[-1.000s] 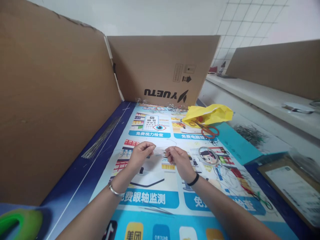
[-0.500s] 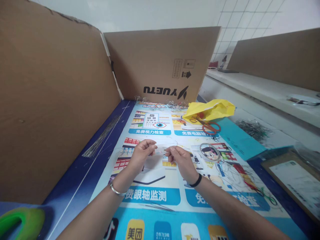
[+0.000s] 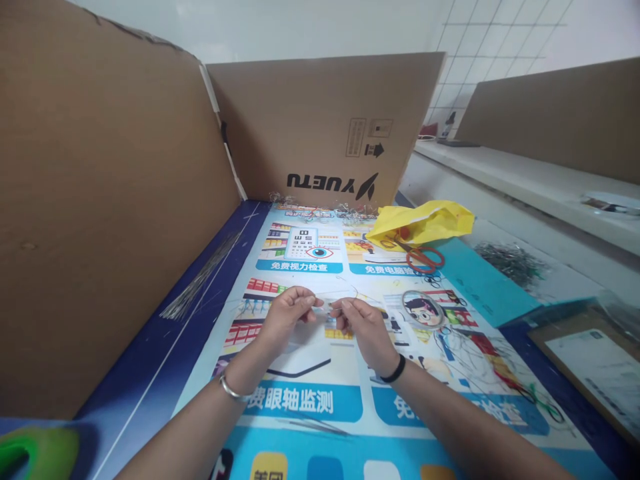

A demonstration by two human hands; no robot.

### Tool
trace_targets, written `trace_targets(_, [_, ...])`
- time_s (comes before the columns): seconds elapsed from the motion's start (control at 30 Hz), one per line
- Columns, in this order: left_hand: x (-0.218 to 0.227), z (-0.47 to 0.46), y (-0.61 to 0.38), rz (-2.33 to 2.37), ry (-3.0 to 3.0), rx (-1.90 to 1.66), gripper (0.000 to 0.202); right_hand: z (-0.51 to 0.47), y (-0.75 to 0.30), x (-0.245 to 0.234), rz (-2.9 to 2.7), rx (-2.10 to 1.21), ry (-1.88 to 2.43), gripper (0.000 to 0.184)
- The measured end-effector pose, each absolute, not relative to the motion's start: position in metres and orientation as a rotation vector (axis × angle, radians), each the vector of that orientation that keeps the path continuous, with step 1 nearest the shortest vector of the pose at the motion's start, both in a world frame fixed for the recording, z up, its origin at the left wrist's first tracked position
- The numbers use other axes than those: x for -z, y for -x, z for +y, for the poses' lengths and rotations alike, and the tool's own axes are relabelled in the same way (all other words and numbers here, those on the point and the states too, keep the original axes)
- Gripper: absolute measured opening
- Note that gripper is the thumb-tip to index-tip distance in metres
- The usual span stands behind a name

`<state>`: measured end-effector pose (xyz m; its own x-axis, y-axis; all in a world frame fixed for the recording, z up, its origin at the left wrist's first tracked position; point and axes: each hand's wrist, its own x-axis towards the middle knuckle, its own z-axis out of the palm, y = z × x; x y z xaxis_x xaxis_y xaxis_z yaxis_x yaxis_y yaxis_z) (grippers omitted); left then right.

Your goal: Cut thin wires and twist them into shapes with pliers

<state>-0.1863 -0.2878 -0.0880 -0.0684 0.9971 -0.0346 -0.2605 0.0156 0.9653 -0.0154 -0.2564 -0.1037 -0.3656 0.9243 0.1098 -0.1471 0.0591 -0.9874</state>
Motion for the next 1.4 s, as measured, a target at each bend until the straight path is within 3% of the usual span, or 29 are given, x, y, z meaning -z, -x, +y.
trace_targets(1.07, [0.0974,-0.2885,0.1814,1.045,-0.987,-1.224,0.027,-0.2562,0.0154,0.1066,-1.402,-1.474,0.810,0.028])
trace_targets(1.4, [0.0926,-0.2892,0.1780,1.053,-0.839,-1.394,0.021,-0.2556,0.0149,0.1080,-1.413,-1.482,0.835,0.029])
